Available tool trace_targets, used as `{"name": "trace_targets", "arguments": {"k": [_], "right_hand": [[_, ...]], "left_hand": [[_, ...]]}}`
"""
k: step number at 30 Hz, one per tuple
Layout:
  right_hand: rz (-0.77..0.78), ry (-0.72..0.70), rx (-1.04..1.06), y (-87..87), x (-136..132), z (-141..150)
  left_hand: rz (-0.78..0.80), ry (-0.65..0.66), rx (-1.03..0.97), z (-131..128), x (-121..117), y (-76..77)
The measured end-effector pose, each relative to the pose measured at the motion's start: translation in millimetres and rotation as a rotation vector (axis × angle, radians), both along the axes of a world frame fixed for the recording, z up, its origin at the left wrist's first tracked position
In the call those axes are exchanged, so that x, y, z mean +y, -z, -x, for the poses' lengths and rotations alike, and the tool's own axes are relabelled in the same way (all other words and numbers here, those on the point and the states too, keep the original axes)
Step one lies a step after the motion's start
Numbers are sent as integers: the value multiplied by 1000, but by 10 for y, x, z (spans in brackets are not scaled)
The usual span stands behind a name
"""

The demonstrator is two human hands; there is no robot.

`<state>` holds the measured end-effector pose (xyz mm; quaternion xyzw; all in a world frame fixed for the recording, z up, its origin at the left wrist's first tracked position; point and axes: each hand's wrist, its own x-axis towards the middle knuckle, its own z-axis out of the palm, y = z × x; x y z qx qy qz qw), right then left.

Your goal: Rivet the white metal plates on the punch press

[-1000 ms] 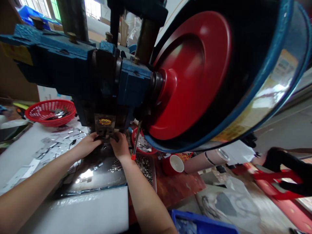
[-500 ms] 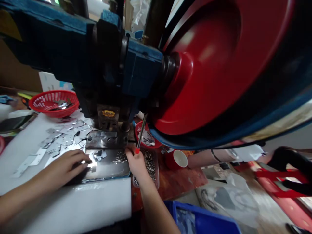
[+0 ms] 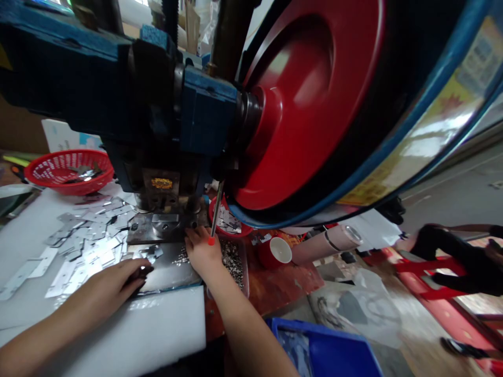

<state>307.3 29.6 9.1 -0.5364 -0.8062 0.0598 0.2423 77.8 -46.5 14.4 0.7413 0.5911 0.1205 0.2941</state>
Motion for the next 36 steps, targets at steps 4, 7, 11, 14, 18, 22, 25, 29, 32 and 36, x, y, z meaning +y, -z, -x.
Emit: {"name": "trace_targets", "arguments": {"k": [4, 7, 11, 14, 18, 22, 25, 29, 32, 36], "right_hand": [[-60, -4, -102, 39, -19, 34], [-65, -23, -47, 9, -34, 55], [-116, 14, 184, -132, 101, 209], [-112, 61, 204, -253, 276, 406], [-65, 69, 61, -329, 403, 555], [-128, -89, -81, -366, 365, 446], [-164, -223, -178, -446, 320, 327], [-140, -292, -219, -567, 306, 290], [-113, -299, -188, -602, 317, 319], [-73, -334, -83, -530, 351, 317]], "left_hand": [[-25, -31, -131, -2, 25, -36], [24, -132, -245, 1, 108, -123], [68, -293, -433, -8, 317, -253], [17, -390, -480, -18, 504, -310], [-58, -410, -492, -19, 686, -325], [-75, -425, -535, -3, 778, -325], [-85, -436, -534, -1, 841, -332], [-129, -440, -536, -39, 939, -331], [-143, -448, -537, -79, 990, -321], [-153, -475, -513, -110, 1012, -303]]}}
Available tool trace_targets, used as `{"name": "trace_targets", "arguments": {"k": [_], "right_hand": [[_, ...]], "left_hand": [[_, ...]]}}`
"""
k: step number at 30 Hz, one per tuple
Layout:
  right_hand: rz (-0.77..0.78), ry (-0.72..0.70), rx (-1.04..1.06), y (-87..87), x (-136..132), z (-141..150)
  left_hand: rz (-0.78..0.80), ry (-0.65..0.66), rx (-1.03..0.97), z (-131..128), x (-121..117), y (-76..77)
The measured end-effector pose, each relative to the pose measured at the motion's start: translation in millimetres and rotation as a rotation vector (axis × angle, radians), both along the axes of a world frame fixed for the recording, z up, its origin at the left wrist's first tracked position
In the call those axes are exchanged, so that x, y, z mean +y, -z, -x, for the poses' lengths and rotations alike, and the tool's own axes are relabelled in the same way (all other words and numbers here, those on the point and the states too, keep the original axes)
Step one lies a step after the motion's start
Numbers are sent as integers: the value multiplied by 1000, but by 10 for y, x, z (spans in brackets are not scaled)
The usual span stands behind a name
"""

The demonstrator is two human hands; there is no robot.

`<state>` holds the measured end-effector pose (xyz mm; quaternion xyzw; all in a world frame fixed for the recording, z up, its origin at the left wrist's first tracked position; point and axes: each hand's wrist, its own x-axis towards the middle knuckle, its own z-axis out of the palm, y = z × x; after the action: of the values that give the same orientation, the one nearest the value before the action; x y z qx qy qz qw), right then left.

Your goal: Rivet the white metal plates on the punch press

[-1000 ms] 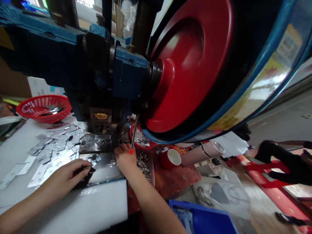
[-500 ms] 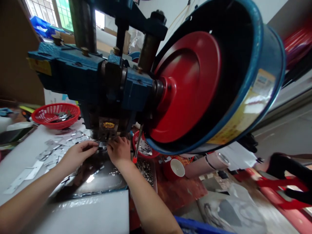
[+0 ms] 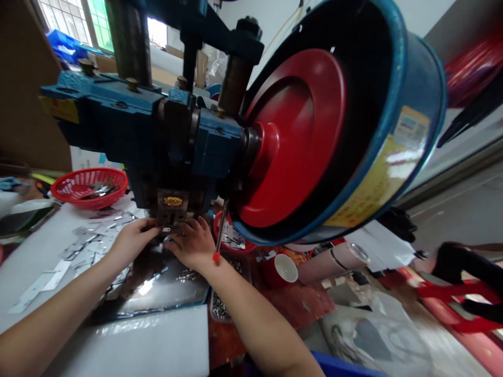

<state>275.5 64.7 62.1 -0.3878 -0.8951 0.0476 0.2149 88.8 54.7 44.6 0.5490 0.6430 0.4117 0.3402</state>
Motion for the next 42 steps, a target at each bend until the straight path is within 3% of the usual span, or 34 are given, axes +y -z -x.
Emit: {"name": "trace_targets", "arguments": {"k": [4, 7, 19, 28, 32, 36, 38, 42], "right_hand": [[130, -10, 283, 151, 44, -60], [118, 11, 387, 226, 46, -96], [-35, 112, 57, 110, -64, -71], [-29, 106, 27, 30, 8, 41], [106, 152, 359, 153, -27, -101], [401, 361, 880, 383, -304, -439], [504, 425, 1011, 418, -482, -582], [575, 341, 1061, 308, -678, -660]], "left_hand": [[3, 14, 34, -31, 12, 37], [-4, 33, 74, -62, 30, 62], [-98, 21, 315, -63, 104, 119], [-143, 88, 321, -55, 193, 187], [-149, 22, 301, 3, 154, 148], [-149, -36, 283, 200, 16, 67], [-150, -51, 305, 323, -80, 31], [-161, -48, 384, 556, -302, 5]]}}
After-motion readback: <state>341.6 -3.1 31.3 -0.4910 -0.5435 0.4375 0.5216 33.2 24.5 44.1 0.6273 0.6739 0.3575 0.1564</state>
